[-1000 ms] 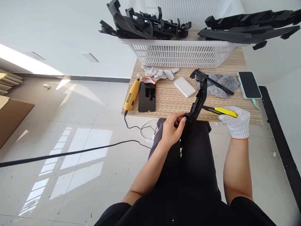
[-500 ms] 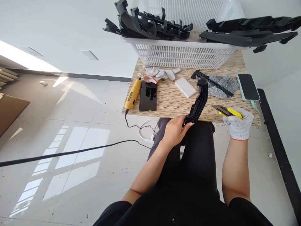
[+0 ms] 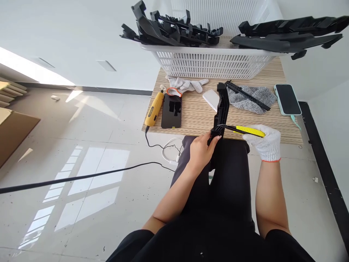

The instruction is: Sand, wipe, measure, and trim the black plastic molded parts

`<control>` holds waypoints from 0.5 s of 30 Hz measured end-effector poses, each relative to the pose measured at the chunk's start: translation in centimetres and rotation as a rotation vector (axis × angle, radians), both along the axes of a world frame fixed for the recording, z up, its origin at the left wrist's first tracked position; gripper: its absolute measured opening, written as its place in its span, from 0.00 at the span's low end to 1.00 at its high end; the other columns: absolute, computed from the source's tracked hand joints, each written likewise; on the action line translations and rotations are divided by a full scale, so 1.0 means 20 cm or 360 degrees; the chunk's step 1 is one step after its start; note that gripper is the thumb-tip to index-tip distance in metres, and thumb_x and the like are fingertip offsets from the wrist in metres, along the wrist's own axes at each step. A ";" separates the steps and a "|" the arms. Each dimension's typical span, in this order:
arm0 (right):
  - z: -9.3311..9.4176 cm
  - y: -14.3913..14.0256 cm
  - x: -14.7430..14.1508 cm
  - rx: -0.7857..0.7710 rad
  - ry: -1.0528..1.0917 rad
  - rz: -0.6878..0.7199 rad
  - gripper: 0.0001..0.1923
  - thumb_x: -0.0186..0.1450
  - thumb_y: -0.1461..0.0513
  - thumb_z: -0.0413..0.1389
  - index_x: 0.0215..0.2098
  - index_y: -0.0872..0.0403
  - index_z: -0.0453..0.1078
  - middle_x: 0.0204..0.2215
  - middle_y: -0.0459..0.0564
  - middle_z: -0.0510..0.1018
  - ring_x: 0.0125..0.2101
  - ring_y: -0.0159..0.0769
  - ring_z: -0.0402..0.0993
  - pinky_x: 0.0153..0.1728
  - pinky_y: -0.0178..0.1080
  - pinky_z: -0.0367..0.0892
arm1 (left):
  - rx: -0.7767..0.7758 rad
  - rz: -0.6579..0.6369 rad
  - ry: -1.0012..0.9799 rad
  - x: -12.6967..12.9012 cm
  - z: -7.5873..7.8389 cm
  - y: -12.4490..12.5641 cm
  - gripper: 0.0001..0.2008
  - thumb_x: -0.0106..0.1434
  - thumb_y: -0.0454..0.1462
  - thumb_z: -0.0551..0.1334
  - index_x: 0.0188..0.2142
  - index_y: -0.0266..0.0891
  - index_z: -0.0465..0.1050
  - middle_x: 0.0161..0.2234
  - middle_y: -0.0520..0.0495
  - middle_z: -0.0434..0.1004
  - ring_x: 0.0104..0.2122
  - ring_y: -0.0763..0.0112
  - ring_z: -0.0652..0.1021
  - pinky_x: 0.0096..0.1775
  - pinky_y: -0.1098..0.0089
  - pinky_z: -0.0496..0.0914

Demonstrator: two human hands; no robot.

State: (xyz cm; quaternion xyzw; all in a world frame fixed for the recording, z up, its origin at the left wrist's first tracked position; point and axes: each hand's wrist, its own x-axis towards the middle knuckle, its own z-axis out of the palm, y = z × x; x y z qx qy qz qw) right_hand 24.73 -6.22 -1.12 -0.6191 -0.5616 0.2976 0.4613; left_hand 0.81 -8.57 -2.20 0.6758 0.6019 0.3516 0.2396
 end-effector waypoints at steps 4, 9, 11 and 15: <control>0.00 -0.01 0.01 0.0083 0.0120 -0.0050 0.18 0.51 0.51 0.71 0.35 0.54 0.80 0.21 0.46 0.77 0.19 0.32 0.69 0.19 0.36 0.65 | 0.0054 0.0059 -0.0028 0.00 -0.01 0.00 0.15 0.69 0.47 0.60 0.32 0.40 0.75 0.20 0.53 0.66 0.23 0.71 0.70 0.28 0.71 0.59; 0.01 -0.01 -0.01 0.0047 0.0005 -0.0079 0.19 0.51 0.49 0.71 0.36 0.50 0.80 0.23 0.46 0.78 0.21 0.35 0.73 0.21 0.37 0.69 | 0.0015 0.0108 -0.0072 0.00 0.00 0.00 0.14 0.67 0.47 0.62 0.34 0.40 0.75 0.22 0.52 0.68 0.25 0.71 0.70 0.29 0.71 0.60; 0.01 -0.01 -0.01 0.0037 0.0017 -0.0040 0.19 0.52 0.48 0.71 0.36 0.50 0.80 0.23 0.46 0.79 0.22 0.36 0.74 0.22 0.38 0.70 | -0.0023 0.0115 -0.0068 0.00 0.00 0.00 0.13 0.67 0.47 0.62 0.35 0.40 0.75 0.23 0.52 0.69 0.26 0.71 0.71 0.29 0.71 0.60; 0.02 -0.02 -0.02 -0.0094 -0.0067 0.0128 0.18 0.53 0.48 0.70 0.37 0.49 0.80 0.23 0.46 0.80 0.23 0.38 0.76 0.23 0.39 0.72 | -0.0050 0.0124 -0.0032 0.01 0.00 0.01 0.14 0.67 0.48 0.62 0.34 0.39 0.74 0.22 0.53 0.68 0.26 0.71 0.71 0.30 0.71 0.61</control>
